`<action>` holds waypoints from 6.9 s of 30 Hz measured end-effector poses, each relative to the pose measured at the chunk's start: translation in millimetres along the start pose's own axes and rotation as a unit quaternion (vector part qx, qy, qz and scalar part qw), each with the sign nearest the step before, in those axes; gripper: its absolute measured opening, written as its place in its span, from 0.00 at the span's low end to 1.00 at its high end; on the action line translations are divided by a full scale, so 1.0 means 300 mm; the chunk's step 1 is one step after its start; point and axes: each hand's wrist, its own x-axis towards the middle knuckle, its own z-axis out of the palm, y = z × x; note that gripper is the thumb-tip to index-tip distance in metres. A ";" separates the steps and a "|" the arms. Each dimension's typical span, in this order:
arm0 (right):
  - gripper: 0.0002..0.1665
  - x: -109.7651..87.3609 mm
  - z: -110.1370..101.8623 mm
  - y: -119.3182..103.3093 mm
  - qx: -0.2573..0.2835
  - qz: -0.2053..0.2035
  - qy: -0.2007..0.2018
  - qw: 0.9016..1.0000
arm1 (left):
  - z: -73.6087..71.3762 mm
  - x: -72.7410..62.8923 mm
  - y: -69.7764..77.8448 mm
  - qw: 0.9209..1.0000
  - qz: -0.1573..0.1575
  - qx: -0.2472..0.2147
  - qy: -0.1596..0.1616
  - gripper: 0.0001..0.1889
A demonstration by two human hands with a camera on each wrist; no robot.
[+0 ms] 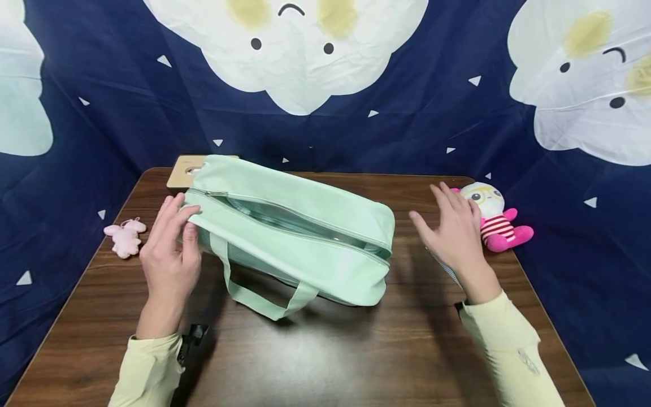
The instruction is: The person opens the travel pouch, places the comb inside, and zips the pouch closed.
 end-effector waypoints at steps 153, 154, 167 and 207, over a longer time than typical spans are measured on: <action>0.19 -0.205 0.024 -0.320 -0.014 -0.162 0.356 0.920 | 0.007 -0.016 0.003 1.000 -0.009 0.004 0.003 0.22; 0.19 -0.203 0.026 -0.324 -0.011 -0.165 0.357 0.919 | 0.008 -0.016 0.003 1.000 -0.009 0.004 0.002 0.23; 0.17 -0.164 0.028 -0.383 -0.020 -0.199 0.333 0.922 | 0.009 -0.015 0.003 1.000 -0.010 0.007 0.002 0.24; 0.27 0.002 -0.006 -0.502 -0.124 -0.312 0.099 0.937 | 0.008 -0.016 -0.001 1.000 -0.008 0.001 0.002 0.22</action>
